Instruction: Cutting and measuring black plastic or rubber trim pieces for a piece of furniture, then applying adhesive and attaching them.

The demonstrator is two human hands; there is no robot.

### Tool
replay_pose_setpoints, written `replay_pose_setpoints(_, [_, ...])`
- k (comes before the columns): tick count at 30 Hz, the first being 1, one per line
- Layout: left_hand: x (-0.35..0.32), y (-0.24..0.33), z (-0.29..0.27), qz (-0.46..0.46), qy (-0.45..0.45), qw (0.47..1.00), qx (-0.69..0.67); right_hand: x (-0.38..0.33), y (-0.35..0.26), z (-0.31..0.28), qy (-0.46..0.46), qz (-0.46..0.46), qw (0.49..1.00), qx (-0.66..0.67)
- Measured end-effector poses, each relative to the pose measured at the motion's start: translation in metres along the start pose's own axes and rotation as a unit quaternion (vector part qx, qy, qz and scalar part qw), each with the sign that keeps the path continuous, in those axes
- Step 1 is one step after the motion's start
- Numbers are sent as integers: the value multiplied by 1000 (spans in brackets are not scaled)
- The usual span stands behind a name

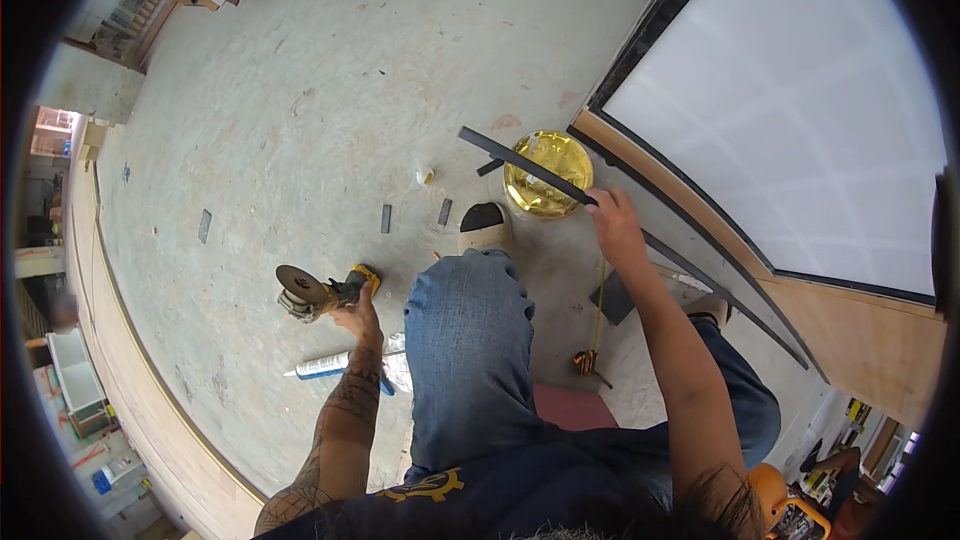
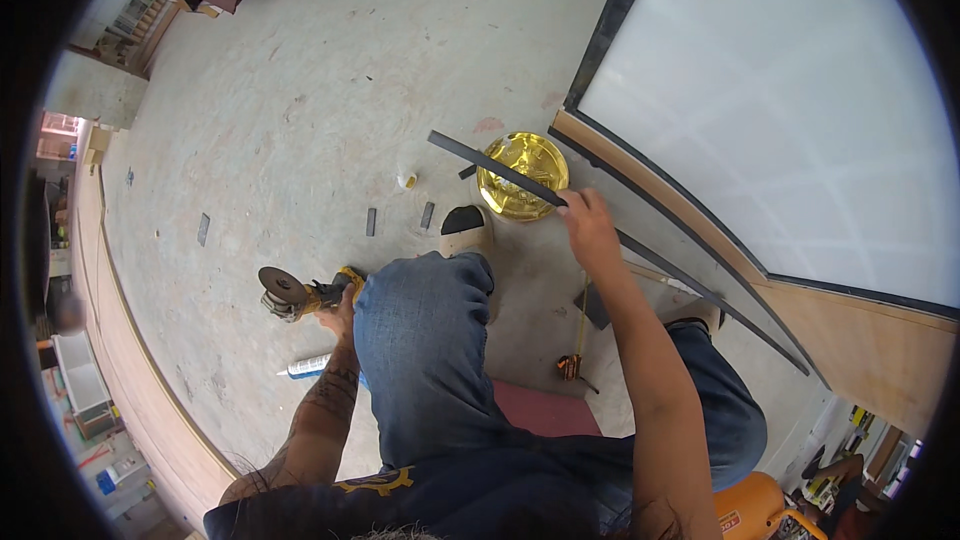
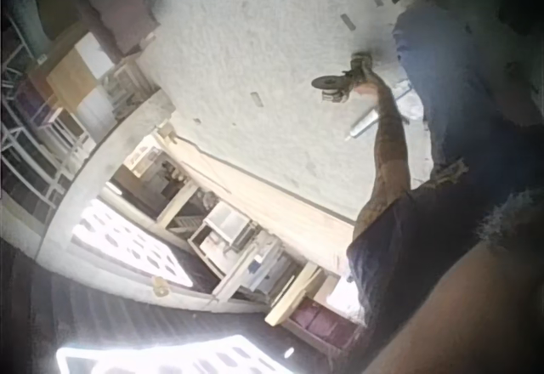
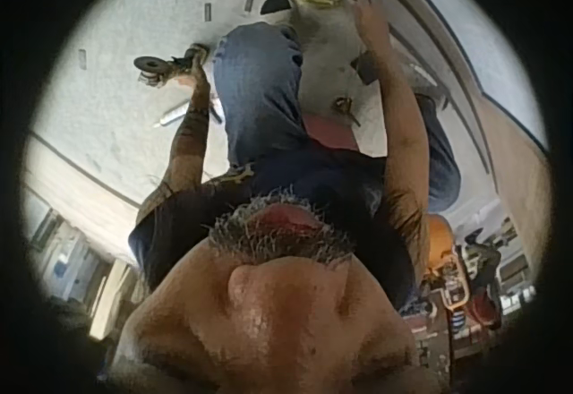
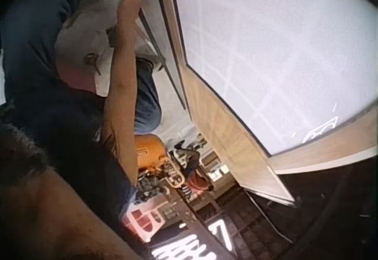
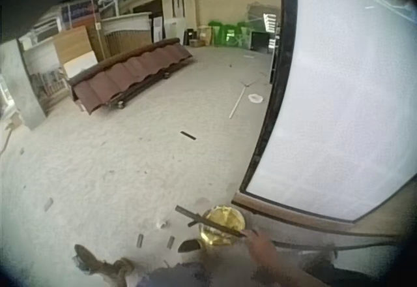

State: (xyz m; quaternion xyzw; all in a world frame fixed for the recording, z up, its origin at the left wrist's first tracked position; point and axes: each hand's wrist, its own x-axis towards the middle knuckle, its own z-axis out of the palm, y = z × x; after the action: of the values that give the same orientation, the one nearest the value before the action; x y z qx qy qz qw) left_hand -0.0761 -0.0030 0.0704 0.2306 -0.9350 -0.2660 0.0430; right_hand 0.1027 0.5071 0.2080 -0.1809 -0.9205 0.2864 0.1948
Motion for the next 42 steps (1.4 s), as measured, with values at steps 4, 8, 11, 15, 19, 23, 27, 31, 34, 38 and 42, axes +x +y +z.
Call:
replay_pose_setpoints(4, [11,17,-4,-35,-19,900,-433,29,-20,30,-33,2,999,-39])
replay_pose_setpoints(8, [24,17,-17,-74,-53,900,-427,45,-38,54,-5,-44,997,-67])
replay_pose_setpoints(11, [27,24,-42,-21,-123,940,-317,45,-49,69,15,2,1000,-22])
replay_pose_setpoints(15, [6,62,-65,49,-223,916,-329,52,-47,85,72,36,997,5])
replay_pose_setpoints(19, [-18,123,-80,97,-300,866,-388,61,-44,97,92,80,991,61])
replay_pose_setpoints(23, [-30,198,-86,165,-319,858,-367,64,-45,97,94,65,992,57])
replay_pose_setpoints(27, [-42,251,-80,104,-392,834,-374,62,-51,101,85,129,988,19])
replay_pose_setpoints(31, [-41,279,-70,169,-457,820,-300,61,-50,109,90,163,982,3])
replay_pose_setpoints(34, [-42,289,-67,179,-503,809,-248,62,-47,111,75,173,982,12])
replay_pose_setpoints(38, [-38,306,-60,219,-539,797,-163,64,-46,109,57,180,982,16])
replay_pose_setpoints(42, [-30,320,-53,256,-547,794,-61,67,-44,109,33,186,982,20])
